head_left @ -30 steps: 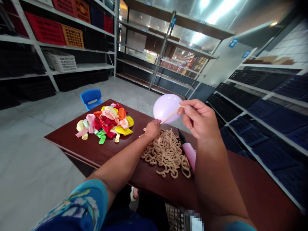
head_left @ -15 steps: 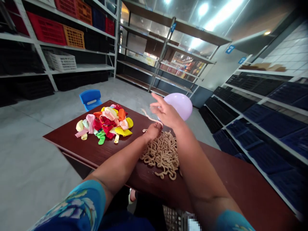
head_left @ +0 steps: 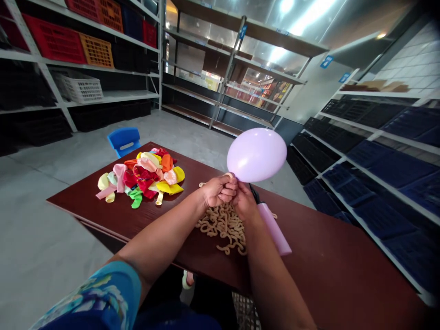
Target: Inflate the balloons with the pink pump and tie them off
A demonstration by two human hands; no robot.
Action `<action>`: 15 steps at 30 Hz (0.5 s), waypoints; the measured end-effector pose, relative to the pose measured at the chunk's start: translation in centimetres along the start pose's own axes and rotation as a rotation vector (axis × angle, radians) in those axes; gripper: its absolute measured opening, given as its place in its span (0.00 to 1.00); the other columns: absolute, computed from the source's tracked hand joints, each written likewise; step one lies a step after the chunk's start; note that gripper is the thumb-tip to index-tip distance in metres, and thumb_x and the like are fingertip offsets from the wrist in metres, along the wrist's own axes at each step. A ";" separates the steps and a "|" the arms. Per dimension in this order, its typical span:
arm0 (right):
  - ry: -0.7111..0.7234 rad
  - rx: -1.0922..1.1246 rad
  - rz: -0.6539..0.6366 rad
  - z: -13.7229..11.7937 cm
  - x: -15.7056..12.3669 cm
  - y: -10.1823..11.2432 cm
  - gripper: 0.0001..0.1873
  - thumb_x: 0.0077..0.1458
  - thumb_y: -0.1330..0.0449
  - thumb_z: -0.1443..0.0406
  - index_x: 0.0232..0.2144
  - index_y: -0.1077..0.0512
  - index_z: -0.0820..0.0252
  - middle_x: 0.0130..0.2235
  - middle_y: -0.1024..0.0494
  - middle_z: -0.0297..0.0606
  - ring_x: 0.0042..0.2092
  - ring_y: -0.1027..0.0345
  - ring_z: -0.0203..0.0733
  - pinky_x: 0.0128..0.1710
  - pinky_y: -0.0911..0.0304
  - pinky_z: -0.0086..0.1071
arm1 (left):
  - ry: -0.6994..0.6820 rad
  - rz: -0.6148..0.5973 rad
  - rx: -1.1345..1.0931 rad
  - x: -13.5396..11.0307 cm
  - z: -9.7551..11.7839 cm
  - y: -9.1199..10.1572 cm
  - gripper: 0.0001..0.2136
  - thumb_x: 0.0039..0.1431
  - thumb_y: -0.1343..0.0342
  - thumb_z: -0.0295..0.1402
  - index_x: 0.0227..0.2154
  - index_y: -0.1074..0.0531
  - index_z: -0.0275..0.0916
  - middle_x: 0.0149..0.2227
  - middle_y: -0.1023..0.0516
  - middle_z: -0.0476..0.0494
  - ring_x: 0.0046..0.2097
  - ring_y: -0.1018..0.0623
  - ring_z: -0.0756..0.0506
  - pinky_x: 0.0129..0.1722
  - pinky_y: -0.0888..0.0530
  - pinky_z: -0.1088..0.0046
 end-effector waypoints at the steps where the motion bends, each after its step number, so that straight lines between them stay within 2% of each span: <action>1: 0.000 0.043 -0.047 0.2 -0.1 -0.6 0.22 0.45 0.39 0.59 0.45 0.31 0.51 0.41 0.25 0.32 0.35 0.30 0.36 0.31 0.33 0.31 | 0.032 -0.020 -0.022 -0.1 -0.3 -0.3 0.08 0.56 0.53 0.27 0.23 0.45 0.36 0.20 0.54 0.56 0.15 0.52 0.60 0.12 0.56 0.87; 5: -0.016 0.086 -0.127 0.6 -0.7 -1.9 0.21 0.43 0.38 0.61 0.44 0.31 0.50 0.42 0.26 0.31 0.34 0.31 0.34 0.31 0.34 0.30 | 0.118 -0.051 -0.074 -0.3 -1.0 -0.4 0.07 0.55 0.53 0.27 0.24 0.44 0.36 0.21 0.52 0.56 0.15 0.52 0.60 0.11 0.56 0.88; 9: 0.035 -0.065 -0.057 0.0 -0.5 -0.6 0.19 0.44 0.38 0.58 0.41 0.29 0.53 0.34 0.26 0.30 0.26 0.37 0.30 0.23 0.40 0.26 | 0.115 -0.016 -0.007 -0.3 -0.6 0.4 0.08 0.56 0.51 0.29 0.24 0.44 0.36 0.20 0.52 0.56 0.16 0.53 0.59 0.11 0.55 0.88; 12: 0.034 -0.175 0.127 -0.4 -0.3 1.7 0.17 0.44 0.39 0.54 0.35 0.28 0.58 0.22 0.32 0.27 0.19 0.47 0.27 0.16 0.51 0.25 | 0.043 0.105 0.152 -0.1 0.4 1.9 0.08 0.55 0.51 0.30 0.24 0.44 0.37 0.19 0.52 0.57 0.16 0.54 0.59 0.12 0.55 0.86; 15: 0.031 -0.218 0.261 -0.8 -0.5 3.2 0.18 0.41 0.37 0.53 0.29 0.28 0.61 0.18 0.35 0.27 0.18 0.49 0.27 0.16 0.54 0.25 | -0.107 0.354 0.422 -0.1 2.3 4.3 0.09 0.57 0.53 0.33 0.23 0.43 0.37 0.18 0.51 0.57 0.15 0.53 0.58 0.13 0.54 0.83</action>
Point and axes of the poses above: each hand's wrist, its own x-axis towards the middle knuckle, its own y-axis out of the back of the hand, z = x × y, the point moved 9 cm from there along x, towards the middle knuckle
